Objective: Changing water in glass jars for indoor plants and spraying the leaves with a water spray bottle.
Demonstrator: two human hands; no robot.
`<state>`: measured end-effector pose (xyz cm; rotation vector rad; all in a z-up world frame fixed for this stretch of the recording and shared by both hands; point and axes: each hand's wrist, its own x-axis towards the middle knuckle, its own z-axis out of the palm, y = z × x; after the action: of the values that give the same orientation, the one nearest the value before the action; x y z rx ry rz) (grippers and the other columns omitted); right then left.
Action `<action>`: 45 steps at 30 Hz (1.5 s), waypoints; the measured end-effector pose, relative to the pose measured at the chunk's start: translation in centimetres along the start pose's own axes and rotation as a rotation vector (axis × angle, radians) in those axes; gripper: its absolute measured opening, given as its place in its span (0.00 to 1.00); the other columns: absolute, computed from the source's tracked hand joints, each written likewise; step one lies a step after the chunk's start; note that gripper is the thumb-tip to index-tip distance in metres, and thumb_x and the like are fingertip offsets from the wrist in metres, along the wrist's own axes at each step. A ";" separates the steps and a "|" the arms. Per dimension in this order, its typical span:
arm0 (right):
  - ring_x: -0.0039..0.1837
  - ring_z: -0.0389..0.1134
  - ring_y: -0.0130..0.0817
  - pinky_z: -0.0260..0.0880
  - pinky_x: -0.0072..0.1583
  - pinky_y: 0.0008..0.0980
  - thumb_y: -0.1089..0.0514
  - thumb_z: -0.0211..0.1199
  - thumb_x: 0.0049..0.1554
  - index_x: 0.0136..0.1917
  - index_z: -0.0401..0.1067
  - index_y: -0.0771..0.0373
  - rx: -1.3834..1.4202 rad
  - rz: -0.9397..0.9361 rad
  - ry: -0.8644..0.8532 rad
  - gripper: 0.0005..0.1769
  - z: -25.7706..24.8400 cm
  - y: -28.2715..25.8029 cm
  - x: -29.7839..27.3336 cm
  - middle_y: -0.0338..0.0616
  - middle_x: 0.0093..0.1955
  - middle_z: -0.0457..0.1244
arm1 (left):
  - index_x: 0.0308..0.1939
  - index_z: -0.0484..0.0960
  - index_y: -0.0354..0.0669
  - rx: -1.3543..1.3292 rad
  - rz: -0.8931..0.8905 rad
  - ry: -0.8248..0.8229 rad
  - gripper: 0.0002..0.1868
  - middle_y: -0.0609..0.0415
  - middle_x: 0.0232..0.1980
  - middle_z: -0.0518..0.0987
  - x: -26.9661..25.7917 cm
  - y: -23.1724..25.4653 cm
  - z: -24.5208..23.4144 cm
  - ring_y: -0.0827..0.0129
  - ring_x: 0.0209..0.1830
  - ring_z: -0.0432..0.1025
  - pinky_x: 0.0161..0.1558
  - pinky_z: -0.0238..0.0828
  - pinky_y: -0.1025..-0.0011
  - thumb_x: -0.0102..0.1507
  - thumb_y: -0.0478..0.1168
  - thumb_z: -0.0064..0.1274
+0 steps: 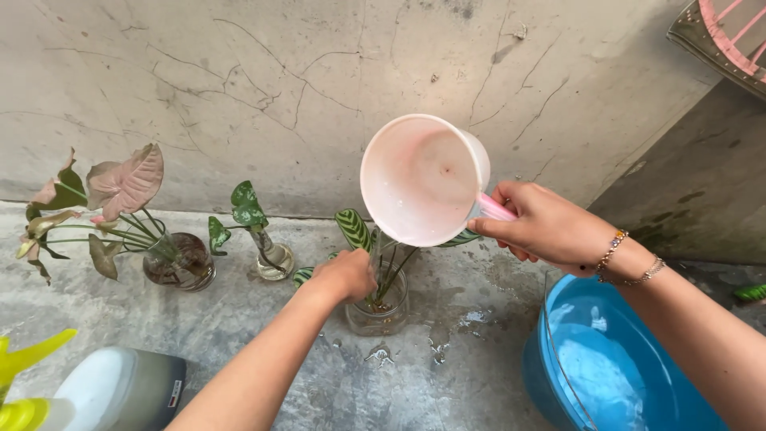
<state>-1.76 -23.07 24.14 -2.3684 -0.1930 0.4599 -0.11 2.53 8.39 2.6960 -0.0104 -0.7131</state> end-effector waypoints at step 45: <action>0.23 0.56 0.26 0.55 0.26 0.29 0.39 0.58 0.61 0.39 0.73 0.67 0.393 0.307 0.086 0.27 -9.0 6.4 -5.0 0.40 0.25 0.59 | 0.31 0.86 0.47 -0.116 0.368 0.292 0.12 0.46 0.41 0.85 -0.7 11.7 1.1 0.52 0.46 0.79 0.48 0.74 0.55 0.52 0.50 0.64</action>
<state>-2.92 -34.68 27.37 -2.0275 0.2816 0.4875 -0.24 -8.78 11.78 2.5577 -0.3697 -0.2023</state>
